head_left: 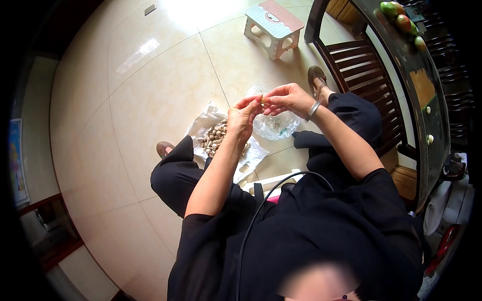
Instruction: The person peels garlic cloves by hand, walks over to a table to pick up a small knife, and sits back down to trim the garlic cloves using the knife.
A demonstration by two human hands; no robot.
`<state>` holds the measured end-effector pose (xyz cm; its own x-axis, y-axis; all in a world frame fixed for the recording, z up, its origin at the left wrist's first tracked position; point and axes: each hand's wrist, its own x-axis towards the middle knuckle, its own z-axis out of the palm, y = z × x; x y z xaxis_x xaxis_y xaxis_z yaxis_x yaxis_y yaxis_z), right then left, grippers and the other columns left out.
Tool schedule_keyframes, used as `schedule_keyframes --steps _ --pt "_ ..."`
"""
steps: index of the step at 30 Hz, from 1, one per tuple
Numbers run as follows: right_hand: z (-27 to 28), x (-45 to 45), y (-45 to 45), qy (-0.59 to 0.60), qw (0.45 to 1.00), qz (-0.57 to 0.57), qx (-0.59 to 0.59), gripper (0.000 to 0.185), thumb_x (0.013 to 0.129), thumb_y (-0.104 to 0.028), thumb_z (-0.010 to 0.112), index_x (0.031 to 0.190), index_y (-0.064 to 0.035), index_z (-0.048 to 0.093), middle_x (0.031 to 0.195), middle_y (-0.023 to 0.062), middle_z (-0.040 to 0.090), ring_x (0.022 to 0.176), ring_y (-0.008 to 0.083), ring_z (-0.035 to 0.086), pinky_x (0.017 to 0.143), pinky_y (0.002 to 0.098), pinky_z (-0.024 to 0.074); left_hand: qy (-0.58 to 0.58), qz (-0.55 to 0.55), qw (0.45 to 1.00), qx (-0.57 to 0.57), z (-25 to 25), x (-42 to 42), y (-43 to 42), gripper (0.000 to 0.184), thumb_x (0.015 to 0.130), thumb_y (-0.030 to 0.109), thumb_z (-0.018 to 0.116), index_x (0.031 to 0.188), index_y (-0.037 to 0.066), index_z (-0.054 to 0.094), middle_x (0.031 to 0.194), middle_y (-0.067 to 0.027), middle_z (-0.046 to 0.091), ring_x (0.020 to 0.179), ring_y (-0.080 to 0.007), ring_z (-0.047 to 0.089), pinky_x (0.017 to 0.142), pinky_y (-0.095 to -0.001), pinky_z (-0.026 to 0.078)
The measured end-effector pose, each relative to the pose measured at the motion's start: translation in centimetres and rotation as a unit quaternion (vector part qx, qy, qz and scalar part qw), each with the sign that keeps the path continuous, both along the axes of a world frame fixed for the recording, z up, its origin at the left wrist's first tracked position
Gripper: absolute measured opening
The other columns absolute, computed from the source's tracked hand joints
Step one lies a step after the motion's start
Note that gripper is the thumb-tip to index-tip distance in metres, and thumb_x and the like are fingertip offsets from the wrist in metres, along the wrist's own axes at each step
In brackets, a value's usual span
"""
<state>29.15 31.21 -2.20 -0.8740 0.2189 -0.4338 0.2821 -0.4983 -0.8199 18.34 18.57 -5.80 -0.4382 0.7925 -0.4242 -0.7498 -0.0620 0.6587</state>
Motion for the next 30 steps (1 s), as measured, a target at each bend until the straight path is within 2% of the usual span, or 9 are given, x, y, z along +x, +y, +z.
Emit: schedule_keyframes --steps 6,8,9,11,15,16,19,26,30 --pt "-0.4 0.0 -0.1 0.021 0.999 -0.027 0.030 0.018 0.076 -0.007 0.054 0.088 0.0067 0.054 0.079 0.0133 0.058 0.066 0.0178 0.060 0.058 0.0245 0.0506 -0.055 -0.025 0.998 0.014 0.1 -0.5 -0.1 0.018 0.076 0.007 0.054 0.090 -0.004 0.053 0.079 -0.0115 0.057 0.069 -0.0177 0.056 0.062 -0.0252 0.047" --pt "-1.5 0.0 -0.2 0.061 0.979 -0.036 0.192 0.017 0.076 -0.007 0.054 0.087 0.0059 0.056 0.074 0.0123 0.059 0.062 0.0158 0.060 0.056 0.0234 0.0499 -0.056 -0.034 0.998 0.013 0.1 -0.3 -0.2 0.018 0.076 0.007 0.054 0.090 -0.004 0.052 0.077 -0.0110 0.057 0.067 -0.0170 0.056 0.060 -0.0251 0.048" --pt "-1.1 -0.1 -0.5 0.066 0.967 -0.046 0.241 0.014 0.075 -0.006 0.054 0.085 0.0039 0.058 0.070 0.0103 0.060 0.060 0.0137 0.059 0.053 0.0220 0.0489 0.000 -0.029 1.000 -0.003 0.1 -0.1 -0.1 0.017 0.076 0.008 0.054 0.089 -0.004 0.053 0.076 -0.0105 0.057 0.066 -0.0166 0.056 0.058 -0.0251 0.048" --pt "-0.8 -0.2 -1.0 0.066 0.962 -0.031 0.262 0.015 0.075 -0.007 0.055 0.086 0.0031 0.058 0.071 0.0097 0.060 0.062 0.0131 0.059 0.055 0.0218 0.0486 0.087 -0.022 0.995 -0.032 0.2 0.0 -0.1 0.016 0.075 0.008 0.055 0.088 -0.003 0.053 0.075 -0.0103 0.057 0.065 -0.0163 0.056 0.058 -0.0250 0.048" --pt "-0.7 0.1 -1.0 0.056 0.935 -0.029 0.349 0.015 0.073 -0.011 0.058 0.084 -0.0007 0.061 0.071 0.0085 0.061 0.061 0.0107 0.058 0.055 0.0208 0.0469 0.083 -0.053 0.995 -0.034 0.1 -0.1 -0.1 0.019 0.077 0.010 0.052 0.090 -0.004 0.051 0.080 -0.0111 0.057 0.069 -0.0180 0.056 0.063 -0.0260 0.047" --pt "-1.3 0.1 -0.9 0.067 0.903 -0.031 0.422 0.015 0.072 -0.012 0.059 0.084 -0.0029 0.061 0.071 0.0088 0.061 0.061 0.0105 0.058 0.056 0.0215 0.0462 0.081 -0.061 0.994 -0.034 0.2 -0.1 -0.2 0.019 0.078 0.011 0.051 0.091 -0.004 0.050 0.080 -0.0112 0.057 0.069 -0.0183 0.056 0.063 -0.0262 0.047" --pt "-2.2 -0.2 -1.1 0.094 0.862 -0.050 0.496 0.013 0.070 -0.015 0.060 0.079 -0.0059 0.062 0.072 0.0119 0.059 0.061 0.0194 0.059 0.056 0.0263 0.0459 0.088 -0.069 0.992 -0.051 -0.1 -0.5 -0.3 0.018 0.078 0.009 0.051 0.090 -0.004 0.049 0.080 -0.0120 0.056 0.070 -0.0188 0.056 0.062 -0.0263 0.047" --pt "-3.5 -0.5 -1.8 0.114 0.857 -0.042 0.500 0.010 0.068 -0.011 0.058 0.075 -0.0043 0.061 0.068 0.0136 0.057 0.060 0.0242 0.057 0.055 0.0286 0.0452 0.029 -0.054 0.996 -0.072 -0.4 -0.6 -0.6 0.013 0.075 0.002 0.052 0.086 -0.004 0.048 0.078 -0.0122 0.056 0.068 -0.0184 0.055 0.061 -0.0256 0.048" --pt "-3.9 -0.7 -1.8 0.132 0.844 -0.057 0.516 0.008 0.070 -0.007 0.054 0.072 -0.0021 0.061 0.060 0.0122 0.057 0.052 0.0170 0.057 0.049 0.0260 0.0452 0.017 -0.059 0.997 -0.037 -1.6 -0.9 -0.5 0.011 0.076 0.001 0.048 0.087 -0.002 0.045 0.078 -0.0130 0.055 0.067 -0.0199 0.055 0.060 -0.0273 0.048"
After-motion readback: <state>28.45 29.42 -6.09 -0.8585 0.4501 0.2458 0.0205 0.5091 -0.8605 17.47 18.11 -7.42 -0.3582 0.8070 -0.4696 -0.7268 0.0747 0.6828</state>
